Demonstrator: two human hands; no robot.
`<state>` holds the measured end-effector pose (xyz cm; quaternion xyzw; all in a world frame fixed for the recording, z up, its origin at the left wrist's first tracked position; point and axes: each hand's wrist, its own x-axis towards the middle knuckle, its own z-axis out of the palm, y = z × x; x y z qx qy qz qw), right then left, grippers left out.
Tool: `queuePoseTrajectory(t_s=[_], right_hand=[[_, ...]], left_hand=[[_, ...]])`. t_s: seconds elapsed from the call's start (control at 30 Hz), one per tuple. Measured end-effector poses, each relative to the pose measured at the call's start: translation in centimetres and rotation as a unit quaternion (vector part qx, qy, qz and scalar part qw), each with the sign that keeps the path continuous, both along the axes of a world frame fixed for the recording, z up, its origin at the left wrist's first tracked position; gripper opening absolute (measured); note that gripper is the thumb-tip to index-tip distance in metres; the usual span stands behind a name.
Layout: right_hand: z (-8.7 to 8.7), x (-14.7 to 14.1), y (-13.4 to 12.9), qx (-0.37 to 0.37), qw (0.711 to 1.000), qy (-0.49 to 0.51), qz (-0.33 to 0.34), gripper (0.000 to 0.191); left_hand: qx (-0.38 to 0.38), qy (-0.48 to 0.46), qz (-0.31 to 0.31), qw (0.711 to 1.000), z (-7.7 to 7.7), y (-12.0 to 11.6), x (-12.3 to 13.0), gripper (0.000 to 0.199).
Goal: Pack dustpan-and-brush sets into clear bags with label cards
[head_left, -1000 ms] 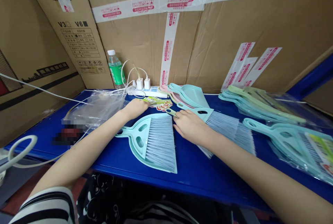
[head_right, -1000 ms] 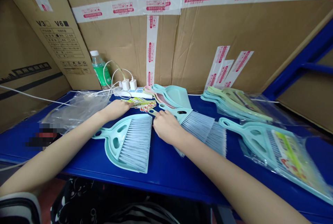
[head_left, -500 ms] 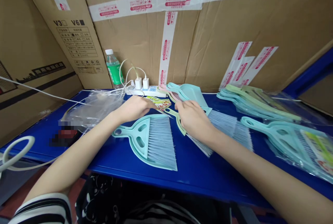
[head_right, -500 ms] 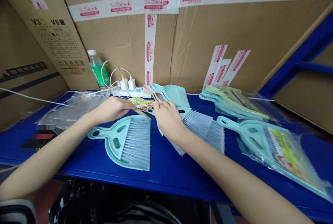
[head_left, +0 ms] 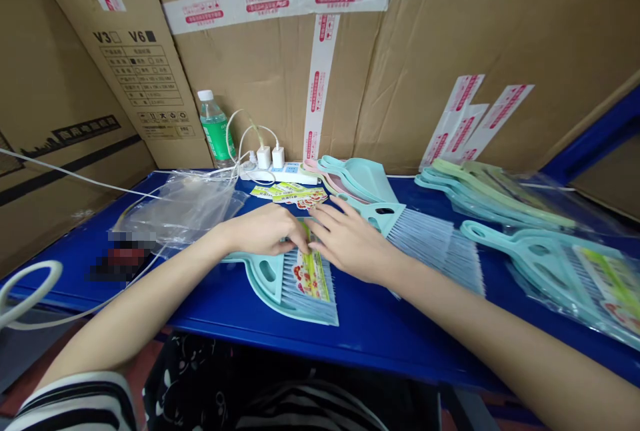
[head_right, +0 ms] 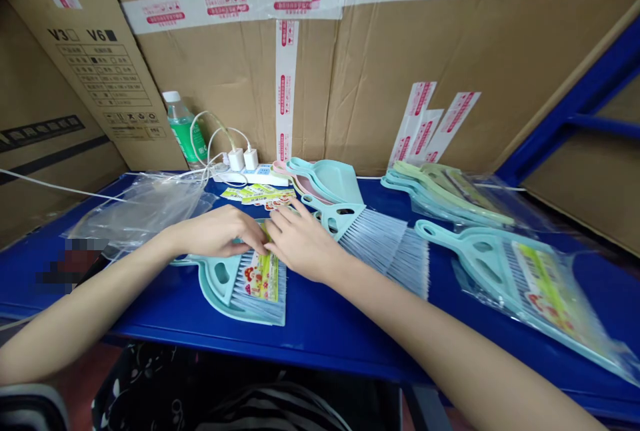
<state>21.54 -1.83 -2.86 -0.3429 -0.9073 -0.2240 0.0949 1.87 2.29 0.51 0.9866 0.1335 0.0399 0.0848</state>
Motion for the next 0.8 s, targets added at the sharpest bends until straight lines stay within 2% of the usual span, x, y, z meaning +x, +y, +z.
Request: queuePoseTrajectory(t_s=[0.2,0.33,0.47,0.63,0.8], right_hand=[[-0.9,0.2,0.1,-0.055,0.998,0.0,0.044,0.046],[-1.3,0.4,0.3,-0.077,0.995,0.014,0.058,0.054],[-1.3,0.4,0.2,-0.087,0.994,0.021,0.058,0.057],[-1.3,0.4,0.1,-0.083,0.995,0.024,0.048,0.062],[-1.3,0.5,0.0,-0.093,0.995,0.021,0.04,0.064]], left_hand=[[-0.019,0.028,0.013,0.999,0.4,-0.5,0.0,0.042],[-0.002,-0.012,0.036,0.999,0.2,-0.4,0.0,0.029],[0.041,-0.004,0.05,0.998,0.0,0.2,-0.1,0.016],[0.074,0.001,0.063,0.995,-0.6,0.6,-0.2,0.029],[0.064,0.005,0.073,0.995,-0.9,0.5,-0.1,0.03]])
